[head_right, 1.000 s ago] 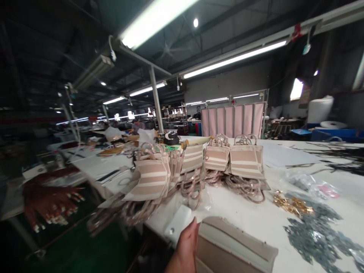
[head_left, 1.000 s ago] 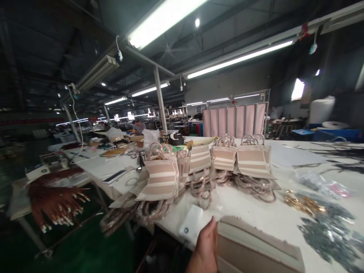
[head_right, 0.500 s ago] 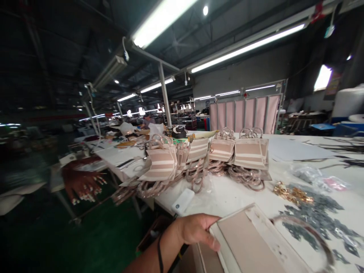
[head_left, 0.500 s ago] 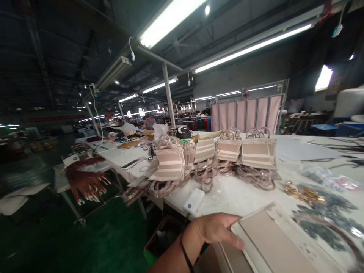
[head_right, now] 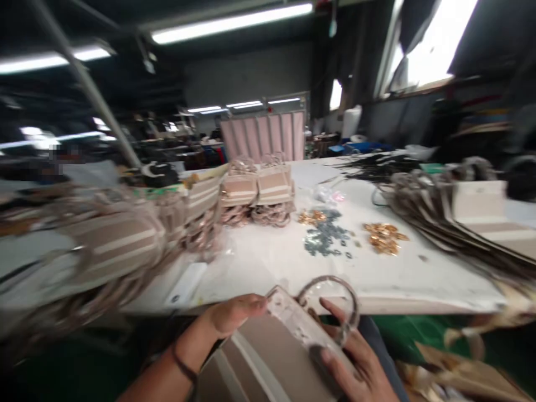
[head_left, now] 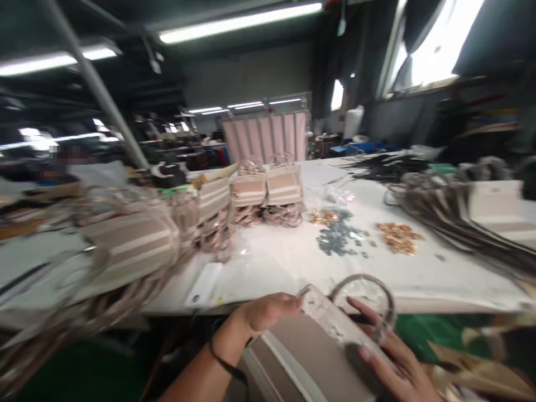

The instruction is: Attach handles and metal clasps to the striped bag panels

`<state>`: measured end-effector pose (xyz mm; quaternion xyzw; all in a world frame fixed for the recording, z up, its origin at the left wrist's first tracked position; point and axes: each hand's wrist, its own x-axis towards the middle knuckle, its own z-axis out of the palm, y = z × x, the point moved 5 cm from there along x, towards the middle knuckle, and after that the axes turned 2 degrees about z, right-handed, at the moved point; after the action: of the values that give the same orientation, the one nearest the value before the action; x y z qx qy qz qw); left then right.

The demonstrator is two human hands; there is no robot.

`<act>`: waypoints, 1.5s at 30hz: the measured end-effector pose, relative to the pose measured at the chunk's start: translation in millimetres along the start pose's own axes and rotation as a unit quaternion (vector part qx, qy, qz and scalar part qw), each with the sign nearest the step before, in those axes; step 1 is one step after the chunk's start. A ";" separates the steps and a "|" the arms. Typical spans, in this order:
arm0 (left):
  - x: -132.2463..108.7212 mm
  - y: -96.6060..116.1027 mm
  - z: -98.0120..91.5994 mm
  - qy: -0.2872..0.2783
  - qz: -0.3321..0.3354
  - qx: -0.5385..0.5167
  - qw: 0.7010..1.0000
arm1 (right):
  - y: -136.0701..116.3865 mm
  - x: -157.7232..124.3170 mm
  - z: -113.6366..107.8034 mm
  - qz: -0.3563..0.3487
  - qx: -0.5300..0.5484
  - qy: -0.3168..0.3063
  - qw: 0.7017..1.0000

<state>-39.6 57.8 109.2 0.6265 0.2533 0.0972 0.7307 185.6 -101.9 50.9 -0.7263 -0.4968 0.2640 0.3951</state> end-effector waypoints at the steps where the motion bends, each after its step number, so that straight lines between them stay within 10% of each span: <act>1: 9.8 1.4 0.5 -0.023 0.007 -0.017 1.000 | 2.2 -0.3 -3.5 0.002 0.008 0.007 1.000; 6: 45.2 -11.4 -8.0 -0.019 0.037 -0.066 0.997 | 1.9 -6.2 -3.2 -0.035 0.090 -0.066 0.993; 14: 86.0 -37.8 -30.3 0.119 0.053 0.160 0.978 | 12.9 -8.2 27.5 -0.008 0.123 -0.212 0.969; 19: 108.1 -32.8 -51.9 0.235 0.063 0.307 0.920 | 21.1 30.0 41.4 0.046 0.175 -0.195 0.964; 24: 122.3 -35.1 -54.2 0.281 0.009 0.387 0.878 | 39.0 57.2 23.0 0.075 -0.008 -0.185 0.980; 30: 122.4 -36.4 -45.7 0.339 0.016 0.454 0.824 | -0.3 90.9 -23.4 -0.049 -0.141 -0.034 0.988; 38: 108.4 -40.0 -33.1 0.427 0.148 0.509 0.733 | -28.7 147.5 37.4 -0.166 -0.335 -0.144 0.916; 45: 84.9 -65.9 0.5 0.349 0.250 0.604 0.672 | -19.3 150.7 39.5 -0.177 -0.355 -0.169 0.902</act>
<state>21.5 83.4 24.6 0.8916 0.3266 0.3138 0.0000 200.5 54.3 46.7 -0.6627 -0.7375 0.1146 0.0608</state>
